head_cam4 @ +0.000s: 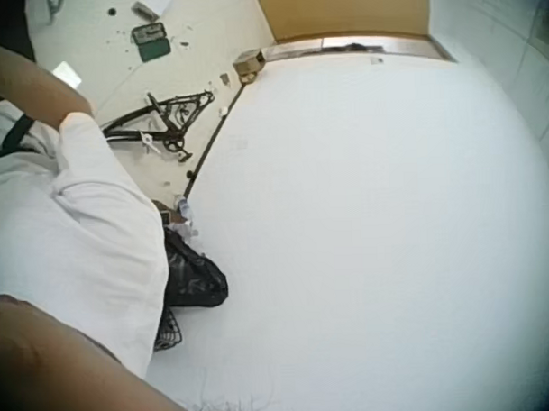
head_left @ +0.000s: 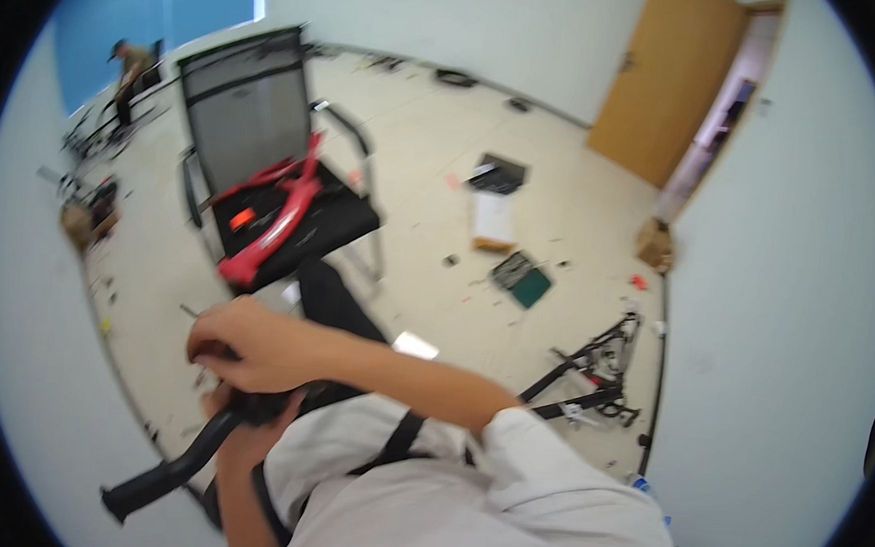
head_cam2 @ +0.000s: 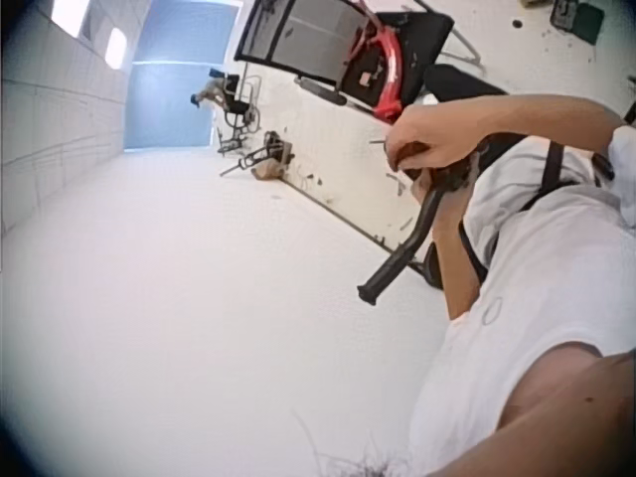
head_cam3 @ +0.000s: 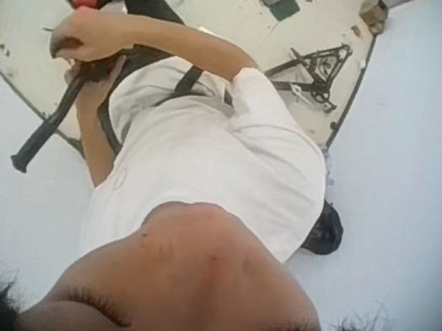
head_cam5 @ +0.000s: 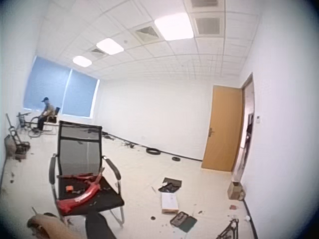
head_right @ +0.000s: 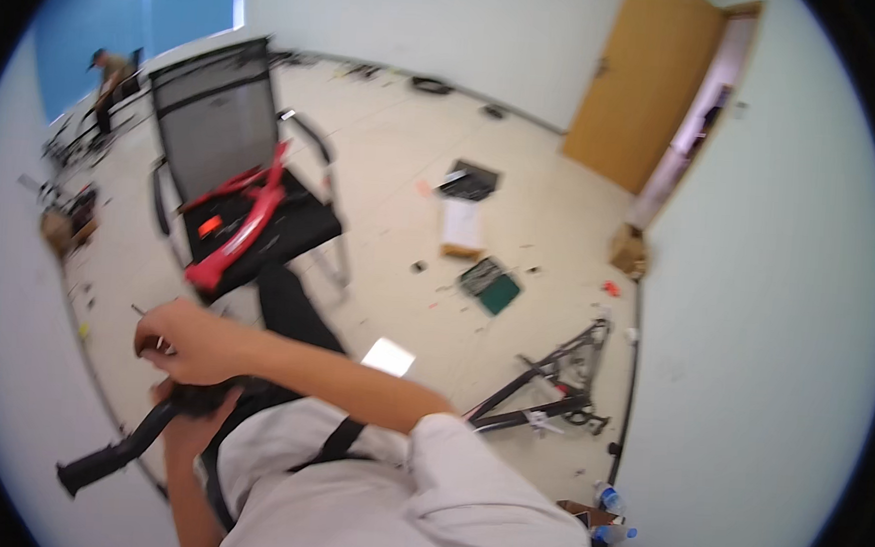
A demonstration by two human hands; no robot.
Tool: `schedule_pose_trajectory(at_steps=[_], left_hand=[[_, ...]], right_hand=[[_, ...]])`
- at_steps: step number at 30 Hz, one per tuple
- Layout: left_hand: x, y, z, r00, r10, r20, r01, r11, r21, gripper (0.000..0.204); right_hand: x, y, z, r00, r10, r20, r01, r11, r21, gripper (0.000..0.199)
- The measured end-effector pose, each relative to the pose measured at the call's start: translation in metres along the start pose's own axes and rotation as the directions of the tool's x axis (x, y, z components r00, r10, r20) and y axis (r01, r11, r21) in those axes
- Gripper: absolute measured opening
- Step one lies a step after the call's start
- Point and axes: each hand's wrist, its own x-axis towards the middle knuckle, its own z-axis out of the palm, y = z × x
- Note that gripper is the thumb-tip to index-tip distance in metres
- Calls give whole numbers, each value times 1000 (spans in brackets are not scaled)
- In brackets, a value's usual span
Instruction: The person assembles a red bicycle handlebar by inserting a metal tube, attaching black grips, and securing components with bolts and washers. The person uses a hammer to tap the tube into place and tightens fasteners by hand.
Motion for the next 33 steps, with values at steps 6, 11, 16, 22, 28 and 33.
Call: schedule_pose_trajectory(at_steps=[6,11,16,22,28,33], left_hand=[[-5,-74,-6,872,365,-326,-359,930,81,52],[7,-25,-34,968,133,-211,-194,934,-300,34],[2,-13,-32,959,173,-225,-242,912,-330,39],[1,-9,-32,934,80,-348,-207,915,-347,41],[-4,-5,-51,983,154,-100,-183,845,-502,39],[-2,-8,-36,955,291,-55,-280,826,-489,43]], right_hand=[[10,-46,23,970,-187,155,194,980,-32,9],[-21,-50,29,951,-306,54,309,948,-72,17],[-61,-28,35,922,-336,-192,294,931,-216,28],[-79,-6,19,889,-282,-362,179,940,-291,20],[-50,15,-18,831,541,-130,-298,629,718,13],[-2,23,-20,822,557,115,-474,559,680,20]])
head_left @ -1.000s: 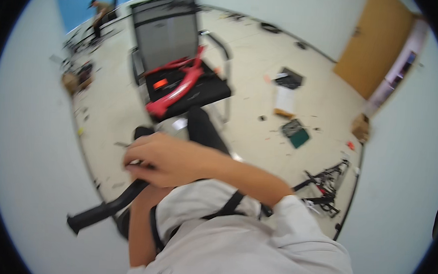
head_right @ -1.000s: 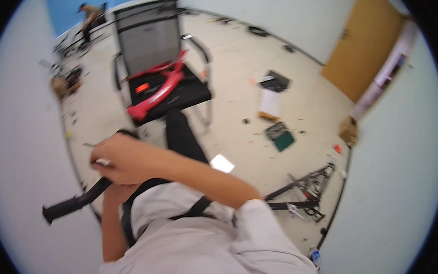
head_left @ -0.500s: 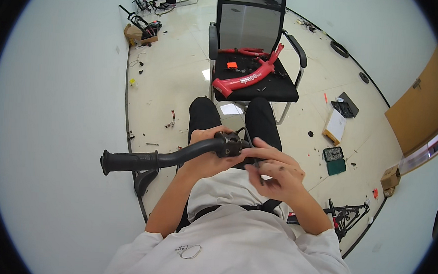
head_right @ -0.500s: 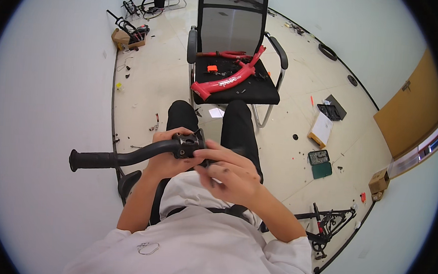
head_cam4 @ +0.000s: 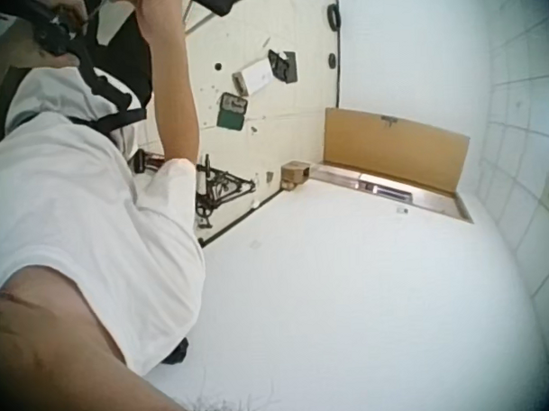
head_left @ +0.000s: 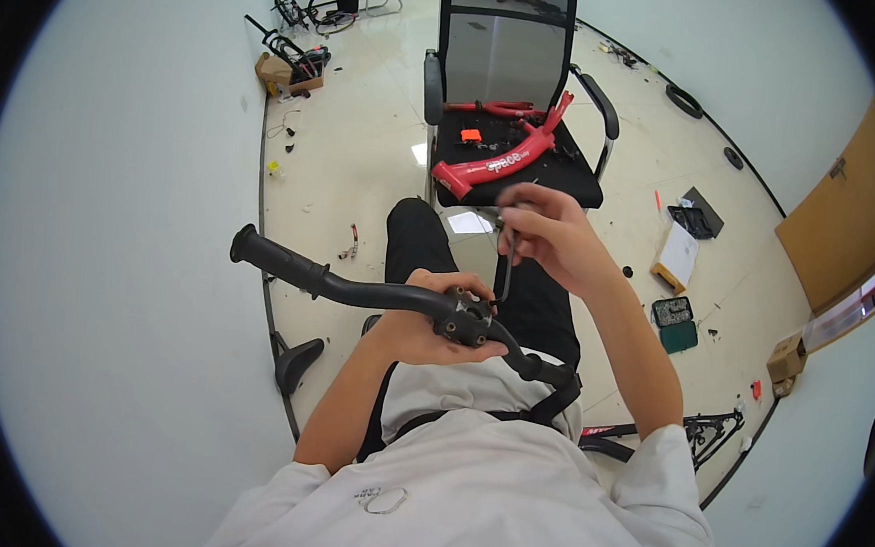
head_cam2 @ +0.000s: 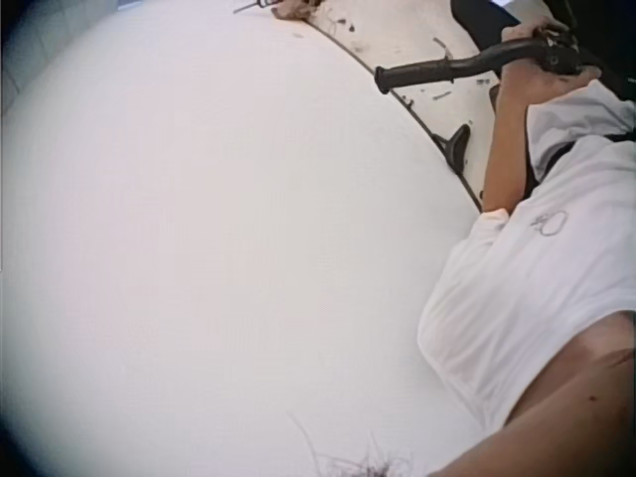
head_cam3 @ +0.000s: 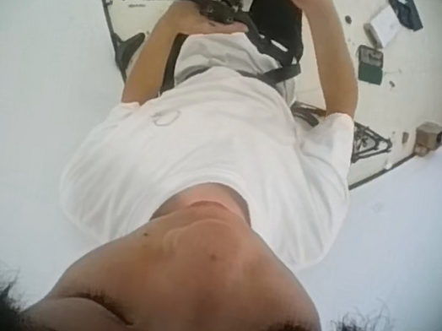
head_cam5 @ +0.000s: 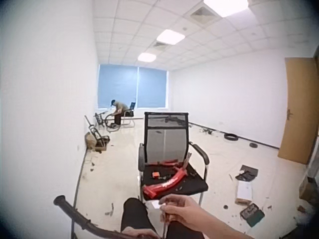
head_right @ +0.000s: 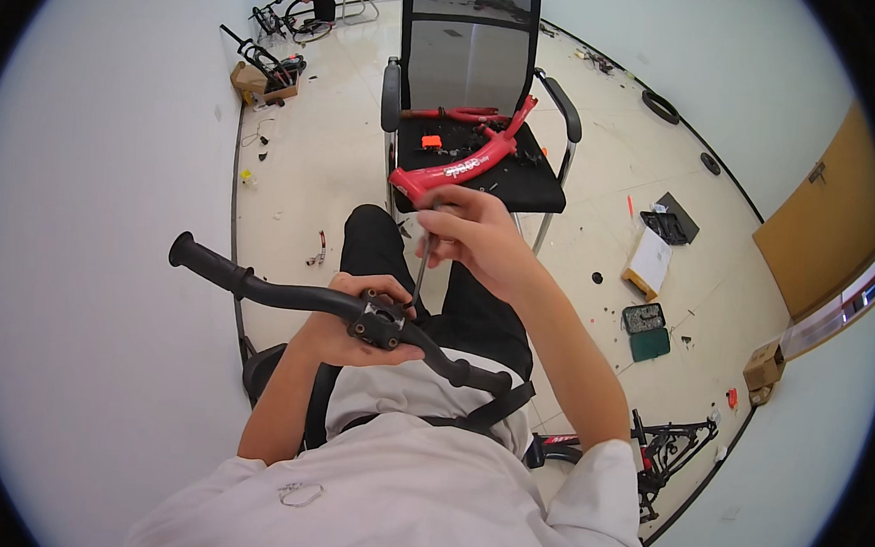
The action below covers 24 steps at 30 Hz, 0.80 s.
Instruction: The person assembles a red bicycle handlebar by inserting a metal tube, attaching black grips, and securing components with bolts and washers. The person uses a hammer to tap the tube into place and tightens fasteners by hand.
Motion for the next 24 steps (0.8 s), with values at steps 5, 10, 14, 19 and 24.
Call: schedule_pose_trajectory(at_steps=[5,10,14,19,24], left_hand=[[5,1,-4,1000,-17,16,14,984,176,45],[-1,-18,2,994,-8,-110,21,993,119,47],[2,-21,-9,973,-160,-165,149,986,-76,46],[3,-13,-16,931,-136,-338,125,991,-54,50],[-1,-6,-16,961,-128,-246,117,991,-61,51]], right_hand=[[4,-23,40,957,-267,112,281,766,-578,28],[-24,-22,65,705,-504,498,659,207,-723,27],[-46,-5,63,483,-596,641,733,-124,-668,25],[-66,22,33,445,-723,528,584,-213,-783,25],[-50,12,-7,766,-610,202,387,188,-903,23]])
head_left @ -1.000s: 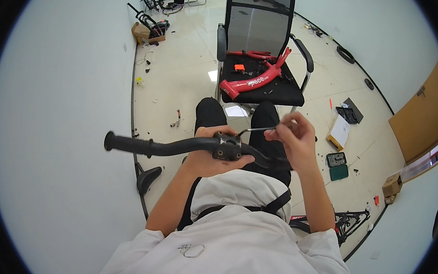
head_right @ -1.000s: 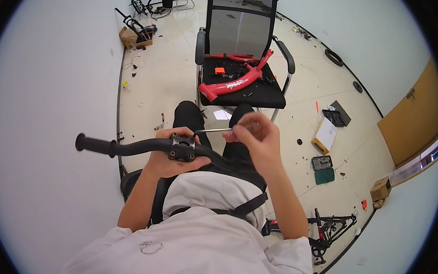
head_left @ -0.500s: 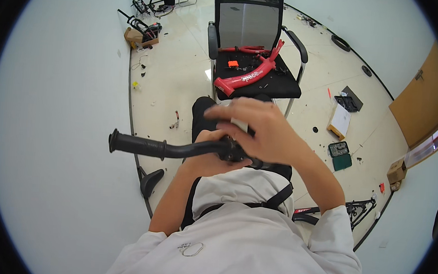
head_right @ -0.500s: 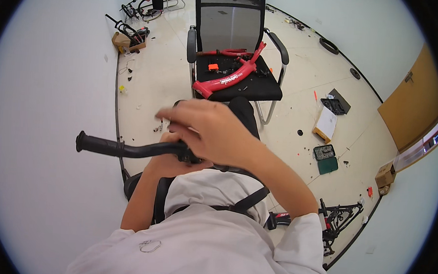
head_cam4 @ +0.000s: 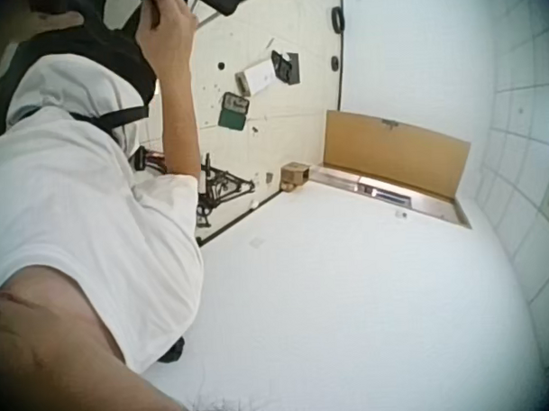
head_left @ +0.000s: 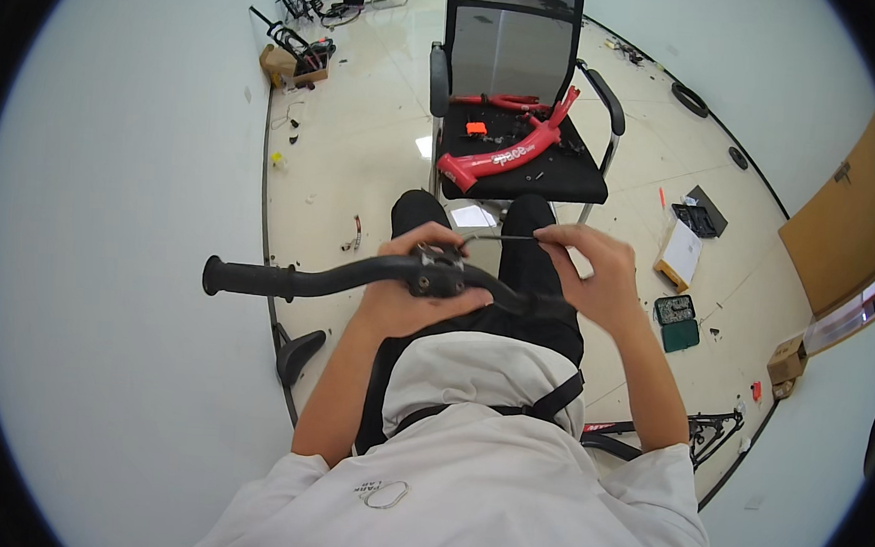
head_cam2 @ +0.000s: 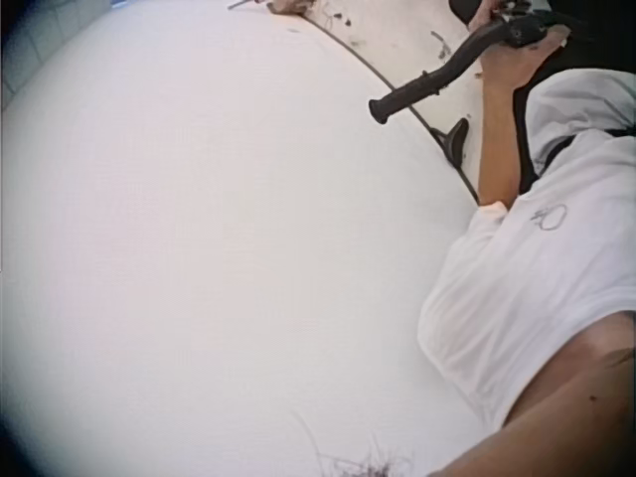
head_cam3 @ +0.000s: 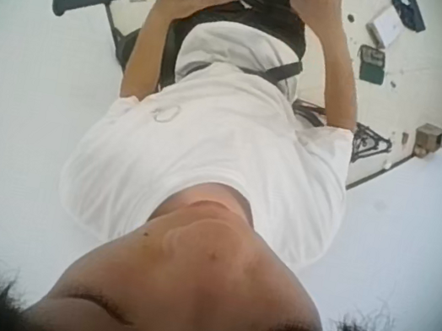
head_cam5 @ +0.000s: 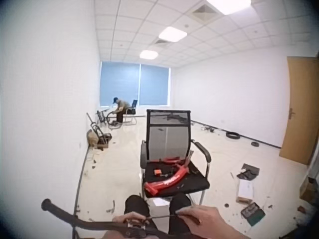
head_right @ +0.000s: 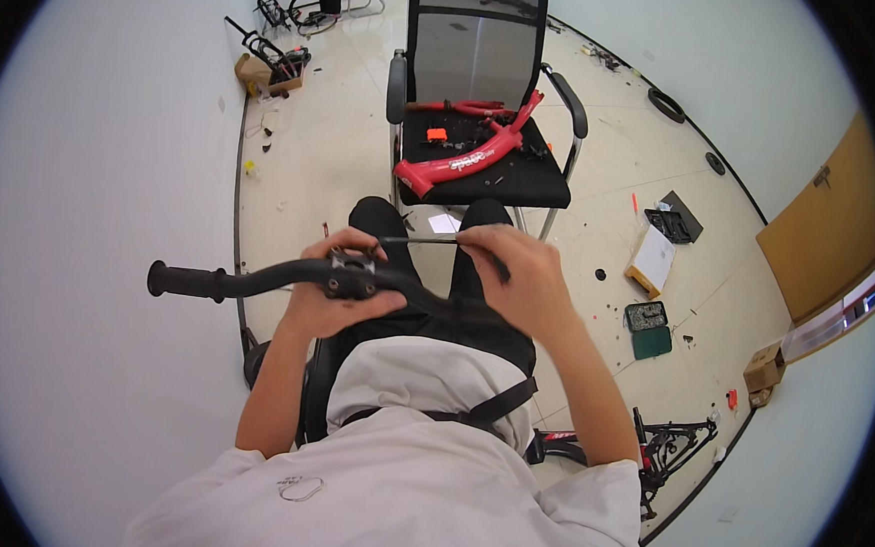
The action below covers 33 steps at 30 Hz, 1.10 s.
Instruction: The person assembles a red bicycle handlebar by inserting a metal tube, attaching black grips, and securing components with bolts and washers. The person uses a hammer to tap the tube into place and tightens fasteners by hand.
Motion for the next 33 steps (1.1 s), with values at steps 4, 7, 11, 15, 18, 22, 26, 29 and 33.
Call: schedule_pose_trajectory(at_steps=[4,7,11,15,18,22,26,29,33], left_hand=[[-1,1,8,982,-29,189,28,1000,7,51],[-5,4,16,965,-37,259,41,999,-9,51],[-3,-3,28,970,-31,240,38,999,-26,53],[-5,-7,26,989,-39,140,31,998,63,50],[-2,-8,17,992,-96,80,98,995,-28,46],[1,-9,6,998,-44,33,46,997,-60,46],[0,-1,5,994,-104,31,107,988,-112,51],[0,-3,10,998,-43,36,47,991,-127,52],[-3,1,14,992,-63,114,60,998,26,52]], right_hand=[[28,22,0,977,-112,181,127,989,-76,20],[50,19,11,946,-261,192,286,951,-118,21],[67,-2,21,963,-177,204,124,961,247,20],[59,-35,15,927,-86,364,-110,868,485,18],[41,-46,8,918,-227,325,19,843,537,18],[12,-43,4,929,-311,203,267,939,217,18],[-13,-13,10,992,32,124,-54,982,180,15],[-1,3,5,964,125,233,-181,955,236,17],[23,-22,12,916,155,369,-285,900,331,15]])
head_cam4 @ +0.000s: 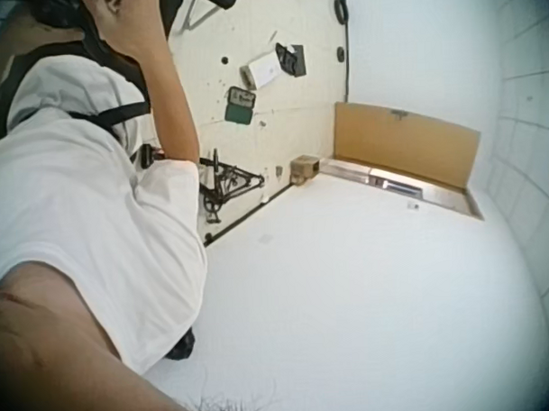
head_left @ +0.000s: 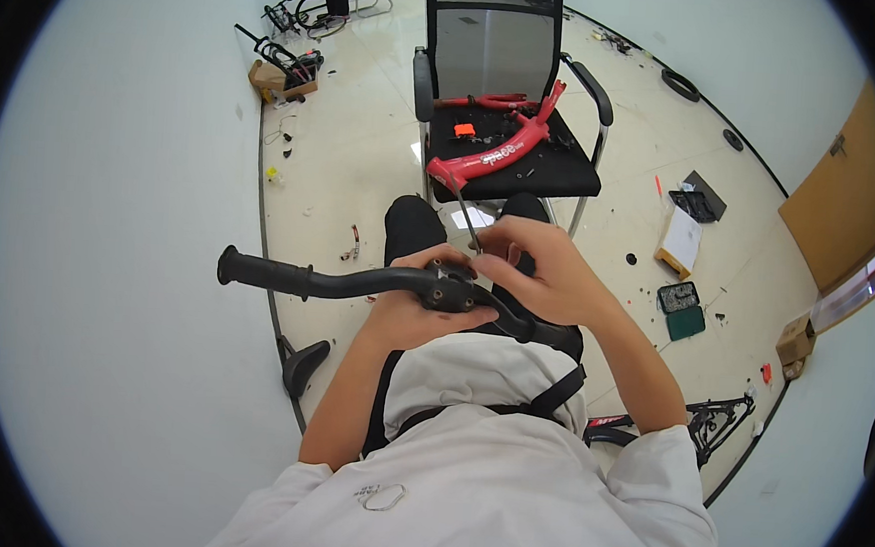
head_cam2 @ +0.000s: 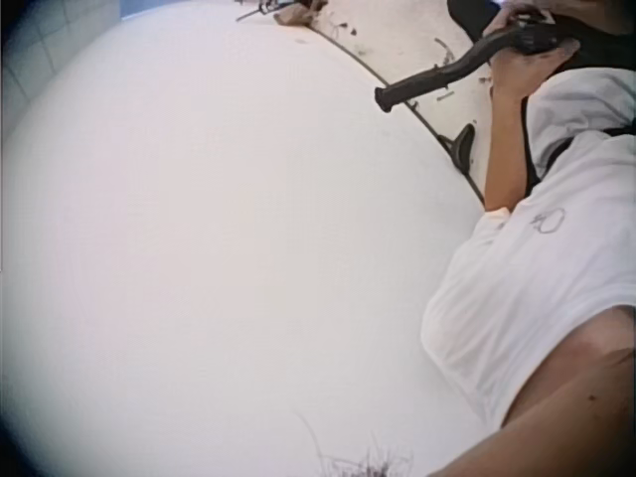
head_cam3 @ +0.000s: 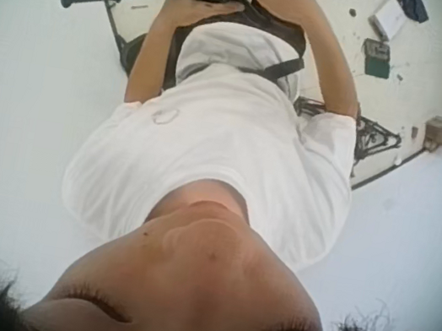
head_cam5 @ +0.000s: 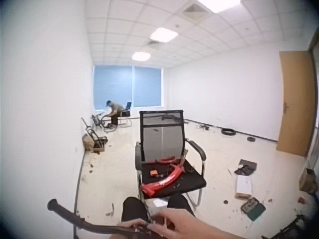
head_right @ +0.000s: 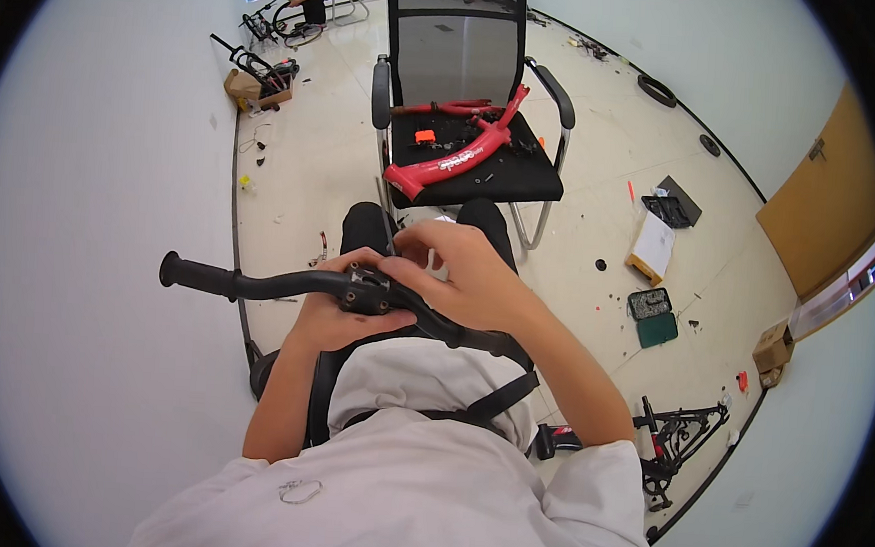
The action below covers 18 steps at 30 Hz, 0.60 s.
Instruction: The person assembles a red bicycle handlebar by inserting a metal tube, attaching black grips, and securing components with bolts and washers. The person uses a hammer to tap the tube into place and tightens fasteners by hand.
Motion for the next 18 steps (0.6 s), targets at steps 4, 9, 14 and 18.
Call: schedule_pose_trajectory(at_steps=[4,9,14,18], left_hand=[[4,1,3,1000,18,6,-18,999,43,47],[6,-3,-3,1000,-16,5,15,997,82,45],[2,-7,-3,998,-12,-57,9,998,-56,49],[2,-2,-4,1000,-19,-19,19,1000,-14,50]], right_hand=[[10,-4,3,993,-121,-12,120,992,-43,12],[6,-4,-2,980,-192,60,191,981,33,10],[2,6,-9,986,-142,85,143,990,-2,10],[5,6,-6,978,-210,16,211,975,-69,10]])
